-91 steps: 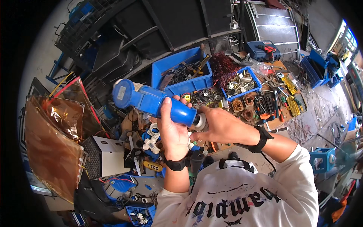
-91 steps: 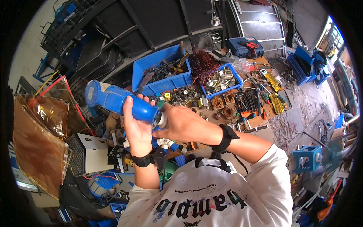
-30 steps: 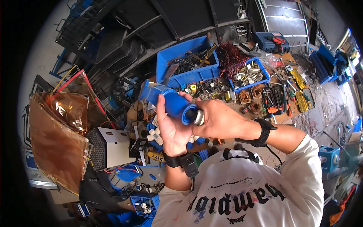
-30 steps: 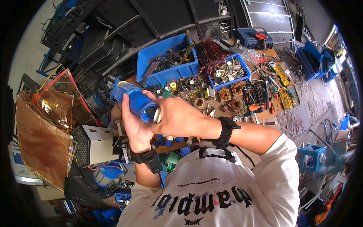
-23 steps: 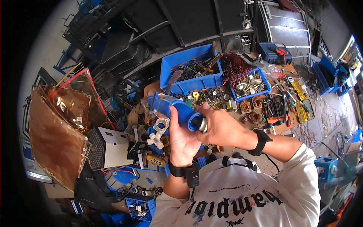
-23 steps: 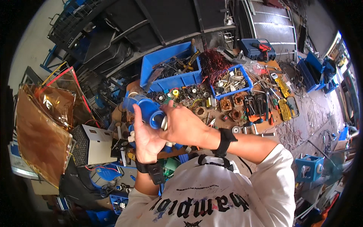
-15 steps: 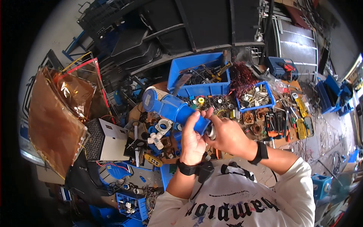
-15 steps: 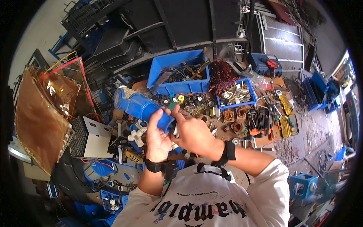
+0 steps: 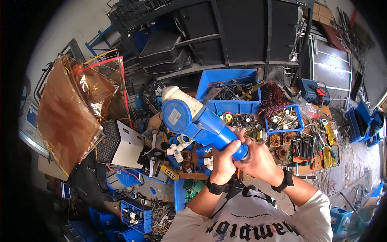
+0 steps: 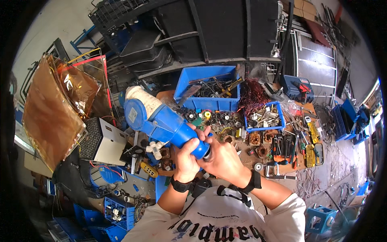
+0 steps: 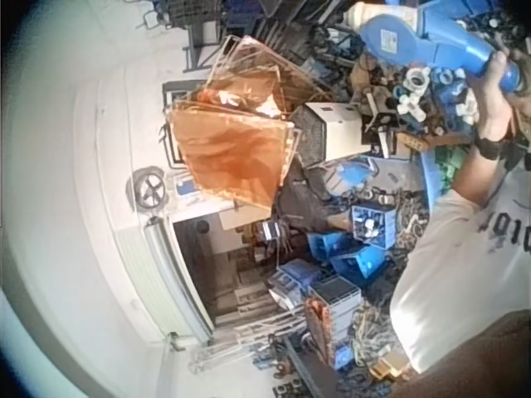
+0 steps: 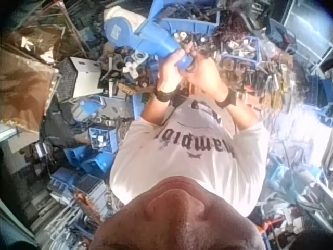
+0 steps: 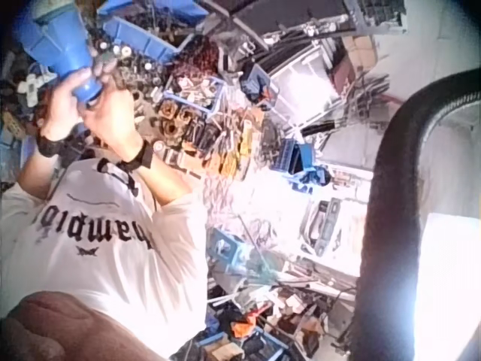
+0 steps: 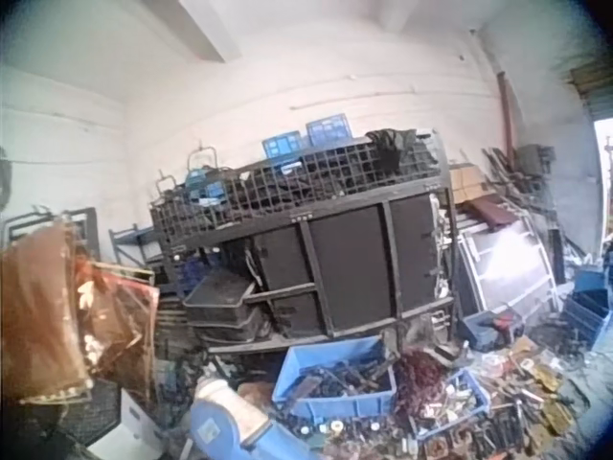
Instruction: The person assembles a plumbing fixture by connecting a blue PVC elbow to a white PVC fitting. They then attach a larger blue PVC pipe section to the assembly. Finally, they use a screwdriver to tighten a screw on the blue pipe section to secure the components together.
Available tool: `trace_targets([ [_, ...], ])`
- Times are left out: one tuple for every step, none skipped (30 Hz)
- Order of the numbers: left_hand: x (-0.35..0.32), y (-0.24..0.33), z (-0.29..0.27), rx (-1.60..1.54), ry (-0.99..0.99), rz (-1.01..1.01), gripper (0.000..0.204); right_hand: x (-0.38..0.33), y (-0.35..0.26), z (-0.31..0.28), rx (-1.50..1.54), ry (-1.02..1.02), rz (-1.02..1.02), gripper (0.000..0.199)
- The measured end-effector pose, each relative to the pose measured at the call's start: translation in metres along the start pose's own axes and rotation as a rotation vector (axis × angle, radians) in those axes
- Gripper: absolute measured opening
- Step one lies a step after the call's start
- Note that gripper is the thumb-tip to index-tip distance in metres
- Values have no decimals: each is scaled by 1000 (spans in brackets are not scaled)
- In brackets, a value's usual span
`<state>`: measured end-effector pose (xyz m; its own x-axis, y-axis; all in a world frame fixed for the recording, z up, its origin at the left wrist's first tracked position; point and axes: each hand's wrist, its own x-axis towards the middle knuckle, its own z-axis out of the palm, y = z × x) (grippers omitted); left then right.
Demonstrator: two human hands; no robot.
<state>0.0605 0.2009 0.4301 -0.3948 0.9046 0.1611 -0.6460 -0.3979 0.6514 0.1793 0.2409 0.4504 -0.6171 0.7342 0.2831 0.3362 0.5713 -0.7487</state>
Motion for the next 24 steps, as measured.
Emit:
trace_targets([
  [-1,2,1,-10,-44,-4,43,-1,0,-1,38,-8,-7,40],
  [-2,2,0,-20,-70,-5,43,-4,0,-3,75,-13,-12,38],
  [-2,1,-3,-29,-95,-5,44,-6,0,-3,113,-18,-17,36],
  [-3,1,-4,-38,-119,-5,45,-7,-2,-4,141,-17,-13,33],
  [-4,1,-4,-63,-128,-17,45,-10,-1,-3,180,-31,-6,33],
  [-5,1,-4,-88,-136,-30,45,-12,1,-3,220,-45,0,33],
  [-6,2,-3,-113,-145,-42,45,-14,2,-2,260,-60,6,32],
  [-8,7,1,-112,-152,-72,44,-16,2,-1,289,-71,7,32],
  [-10,10,4,-138,-158,-89,44,-17,4,0,327,-88,5,32],
  [-11,11,6,-164,-163,-106,44,-19,6,1,366,-104,3,32],
  [-13,13,7,-191,-172,-122,45,-20,6,2,402,-119,0,32],
  [-14,14,9,-192,-181,-118,46,-22,6,1,504,-185,42,29],
  [-14,15,9,-196,-197,-125,47,-23,5,-2,573,-239,81,29],
  [-16,18,9,-199,-209,-132,47,-23,4,-5,644,-297,121,30],
  [-18,19,8,-202,-221,-139,47,-24,2,-7,715,-354,161,31],
  [-17,19,8,-210,-224,-139,48,-24,1,-9,760,-400,197,30],
  [-17,19,7,-212,-234,-149,49,-24,0,-11,767,-421,190,31],
  [-17,21,6,-214,-244,-159,49,-24,-1,-12,774,-442,183,31],
  [-17,21,5,-216,-253,-169,49,-23,-2,-14,782,-463,176,32],
  [-17,21,5,-229,-265,-167,49,-23,-3,-17,793,-485,215,32],
  [-15,20,6,-241,-276,-166,50,-22,-5,-20,805,-507,254,32],
  [-13,19,6,-254,-287,-165,50,-21,-5,-23,817,-529,293,32],
  [-14,18,5,-203,-266,-158,50,-21,0,-21,796,-531,257,33],
  [-14,17,5,-152,-247,-152,50,-23,-2,-22,750,-488,252,36],
])
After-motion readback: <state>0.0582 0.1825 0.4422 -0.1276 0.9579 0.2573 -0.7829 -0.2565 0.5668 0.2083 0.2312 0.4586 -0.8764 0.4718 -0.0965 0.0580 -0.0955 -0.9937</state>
